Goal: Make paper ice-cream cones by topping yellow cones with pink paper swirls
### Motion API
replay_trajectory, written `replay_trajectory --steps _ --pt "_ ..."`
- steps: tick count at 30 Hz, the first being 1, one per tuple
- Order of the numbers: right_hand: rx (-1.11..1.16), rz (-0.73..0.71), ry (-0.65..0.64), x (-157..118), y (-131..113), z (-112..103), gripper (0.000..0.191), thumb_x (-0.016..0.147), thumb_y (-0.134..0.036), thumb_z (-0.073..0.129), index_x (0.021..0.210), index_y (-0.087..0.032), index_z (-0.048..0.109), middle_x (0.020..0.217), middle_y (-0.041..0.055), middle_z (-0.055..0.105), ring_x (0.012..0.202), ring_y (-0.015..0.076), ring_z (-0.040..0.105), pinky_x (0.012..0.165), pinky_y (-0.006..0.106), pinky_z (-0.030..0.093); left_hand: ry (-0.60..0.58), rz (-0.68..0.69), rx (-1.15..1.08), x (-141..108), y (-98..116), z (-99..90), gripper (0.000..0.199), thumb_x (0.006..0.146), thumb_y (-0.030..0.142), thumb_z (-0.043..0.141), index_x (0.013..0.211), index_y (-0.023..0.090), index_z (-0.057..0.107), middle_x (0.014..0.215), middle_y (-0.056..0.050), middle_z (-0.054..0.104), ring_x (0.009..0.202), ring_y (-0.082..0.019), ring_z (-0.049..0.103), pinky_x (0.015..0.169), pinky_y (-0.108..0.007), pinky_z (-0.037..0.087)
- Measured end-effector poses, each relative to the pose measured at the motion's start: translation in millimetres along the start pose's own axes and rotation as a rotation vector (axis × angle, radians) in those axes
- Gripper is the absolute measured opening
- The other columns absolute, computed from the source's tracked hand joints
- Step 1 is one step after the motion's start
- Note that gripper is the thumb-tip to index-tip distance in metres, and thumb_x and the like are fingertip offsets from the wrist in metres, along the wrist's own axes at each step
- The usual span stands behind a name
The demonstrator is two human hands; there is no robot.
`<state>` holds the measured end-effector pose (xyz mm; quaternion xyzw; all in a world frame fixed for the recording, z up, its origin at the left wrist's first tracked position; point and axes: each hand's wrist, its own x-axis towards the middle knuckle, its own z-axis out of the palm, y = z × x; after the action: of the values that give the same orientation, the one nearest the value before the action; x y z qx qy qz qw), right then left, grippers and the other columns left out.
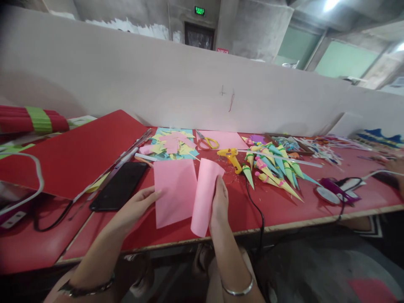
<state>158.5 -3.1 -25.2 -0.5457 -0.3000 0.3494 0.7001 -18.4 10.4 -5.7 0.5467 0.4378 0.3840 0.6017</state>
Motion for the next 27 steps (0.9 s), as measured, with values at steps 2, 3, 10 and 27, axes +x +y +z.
replay_trajectory --steps 2,3,10,27 --pt "0.084 0.114 0.015 -1 0 2 0.047 0.073 -0.054 0.048 0.093 -0.015 0.065 0.082 0.0064 0.070 0.078 0.0199 0.063 0.063 0.028 0.050 0.145 0.012 0.093 1 -2 2.4 0.034 0.071 0.047 0.056 0.073 0.013 0.062 0.068 -0.005 0.065 0.062 -0.017 0.057 0.054 -0.026 0.045" --pt "0.118 0.146 0.019 -2 1 4 0.047 0.072 -0.054 0.051 0.095 -0.015 0.065 0.085 0.0066 0.070 0.079 0.0198 0.064 0.065 0.028 0.051 0.219 0.050 0.165 2 -2 2.5 0.035 0.072 0.047 0.054 0.067 0.013 0.059 0.060 -0.002 0.061 0.055 -0.015 0.053 0.049 -0.024 0.041" --pt "0.088 0.113 -0.008 -6 12 7 0.049 0.073 -0.050 0.053 0.108 -0.016 0.058 0.113 0.0104 0.061 0.102 0.0205 0.057 0.077 0.028 0.050 0.526 0.330 0.563 -4 10 -7.1 0.033 0.074 0.039 0.044 0.049 0.018 0.041 0.044 0.004 0.038 0.046 -0.011 0.037 0.042 -0.021 0.028" --pt "-0.214 -0.196 -0.155 -2 -3 0 0.034 0.073 -0.042 0.055 0.086 -0.012 0.066 0.088 0.0107 0.070 0.085 0.0250 0.062 0.072 0.032 0.046 0.683 0.318 0.437 -4 6 -28.2 0.030 0.074 0.041 0.047 0.054 0.018 0.048 0.050 0.004 0.040 0.047 -0.010 0.035 0.042 -0.022 0.028"
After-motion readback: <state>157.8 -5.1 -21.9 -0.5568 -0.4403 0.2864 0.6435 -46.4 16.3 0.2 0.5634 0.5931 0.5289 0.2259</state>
